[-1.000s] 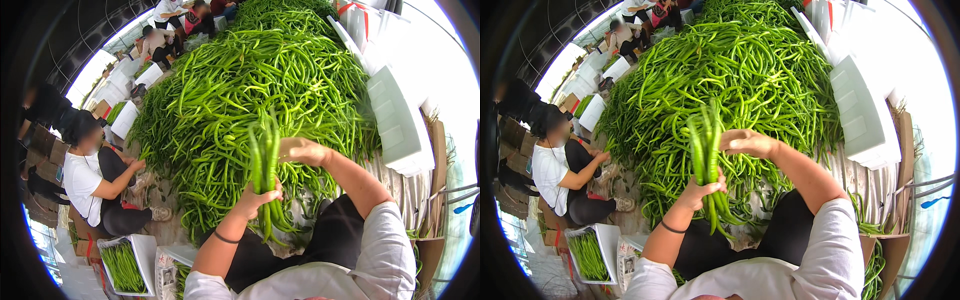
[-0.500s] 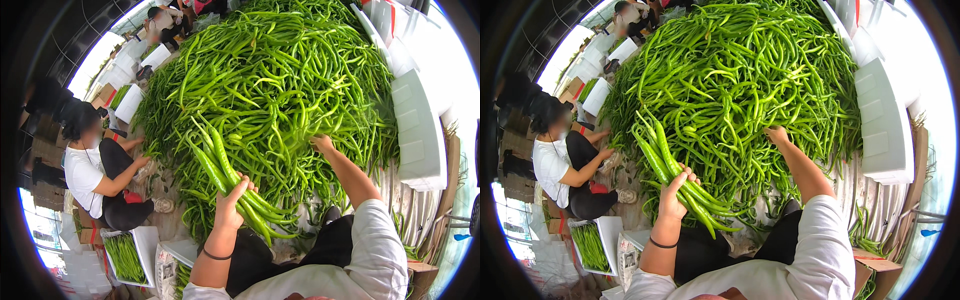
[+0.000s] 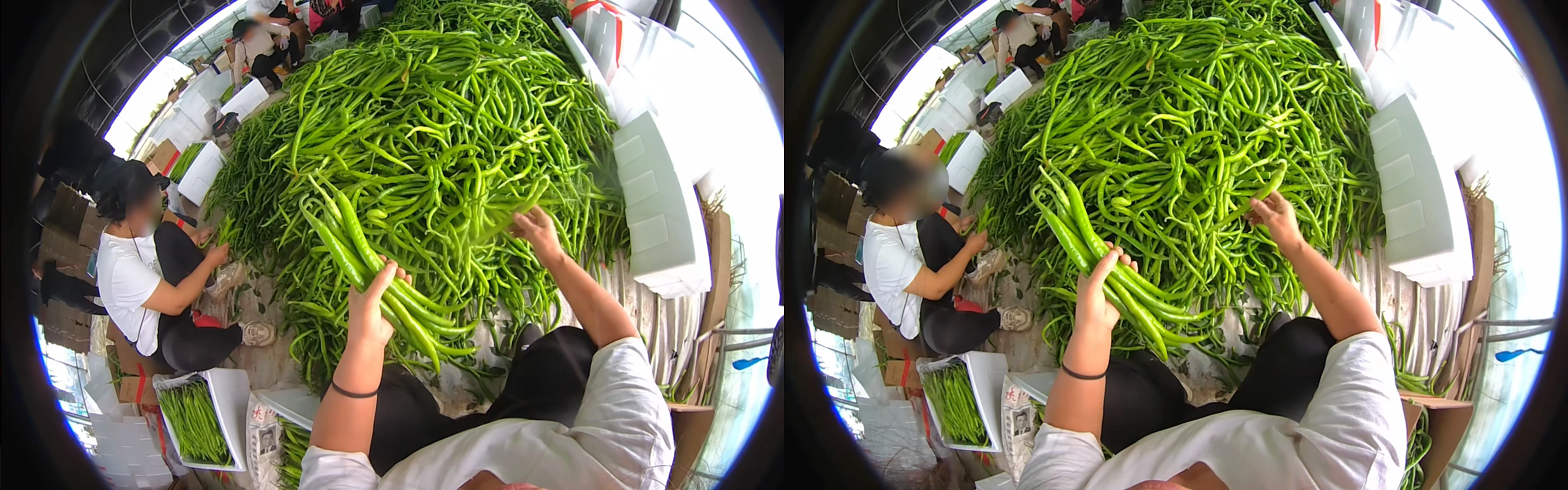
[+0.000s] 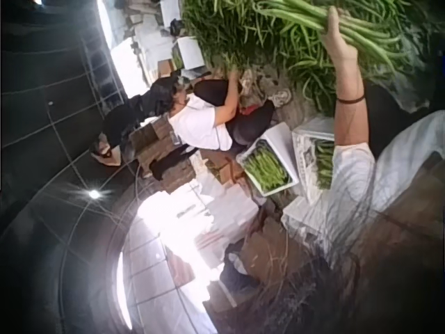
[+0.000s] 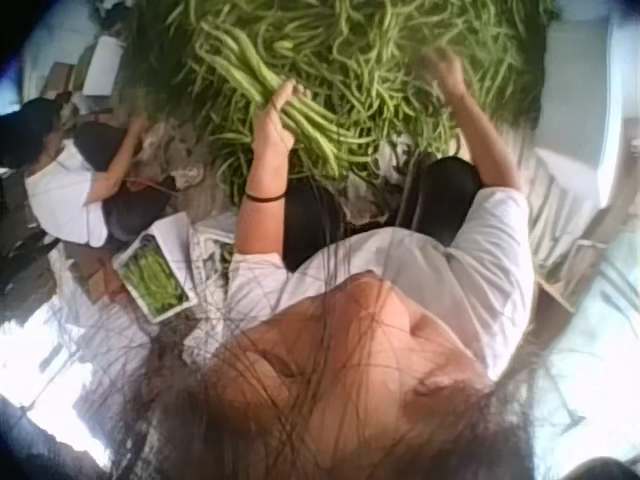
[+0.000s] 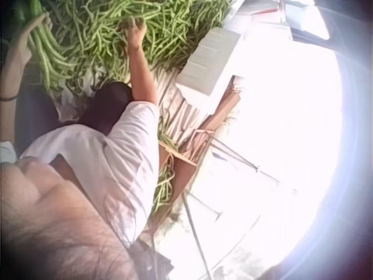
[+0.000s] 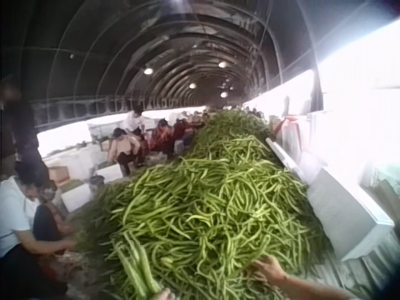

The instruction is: The person sorts green chilies by hand from a large pile into white styrofoam boxes. They repeatedly pick handfuls, separate them, and place them into boxes while seated on the floor in a greenhouse-like workspace.

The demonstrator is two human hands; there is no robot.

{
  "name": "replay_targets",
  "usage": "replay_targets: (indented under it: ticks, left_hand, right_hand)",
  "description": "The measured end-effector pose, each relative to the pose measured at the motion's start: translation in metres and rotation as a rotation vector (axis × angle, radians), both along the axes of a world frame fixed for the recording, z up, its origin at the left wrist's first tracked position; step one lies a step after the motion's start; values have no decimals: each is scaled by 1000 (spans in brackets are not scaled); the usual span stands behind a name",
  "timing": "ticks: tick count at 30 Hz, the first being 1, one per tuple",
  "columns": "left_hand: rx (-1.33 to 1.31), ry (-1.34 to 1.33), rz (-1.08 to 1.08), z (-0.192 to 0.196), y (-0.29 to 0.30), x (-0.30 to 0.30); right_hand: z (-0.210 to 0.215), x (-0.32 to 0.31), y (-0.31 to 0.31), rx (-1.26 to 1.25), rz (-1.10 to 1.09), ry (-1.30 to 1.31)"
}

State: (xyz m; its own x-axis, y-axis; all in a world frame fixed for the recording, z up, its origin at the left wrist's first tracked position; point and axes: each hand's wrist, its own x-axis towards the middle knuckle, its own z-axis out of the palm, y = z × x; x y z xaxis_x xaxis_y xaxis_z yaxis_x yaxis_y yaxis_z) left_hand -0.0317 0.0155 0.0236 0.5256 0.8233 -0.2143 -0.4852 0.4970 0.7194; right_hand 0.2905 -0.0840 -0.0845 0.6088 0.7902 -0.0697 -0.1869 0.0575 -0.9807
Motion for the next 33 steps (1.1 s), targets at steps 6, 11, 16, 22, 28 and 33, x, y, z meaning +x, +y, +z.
replay_targets:
  ticks: [6,11,16,22,28,33]
  left_hand:
    - [9,-15,-57,0,-8,-9]
    - [35,53,-130,-1,-23,-12]
    - [46,59,-201,-7,-26,-15]
    - [118,184,-374,-22,-31,14]
    - [204,219,-413,-30,-41,37]
    - [175,316,-408,-32,-42,32]
  right_hand:
    - [55,-14,-39,-25,18,-9]
    - [69,-21,-62,-24,88,142]
    - [66,-27,-72,-58,163,162]
    - [113,-81,-42,-107,533,-147]
    - [110,-114,-8,-101,485,-87]
    - [88,-95,0,-88,653,171]
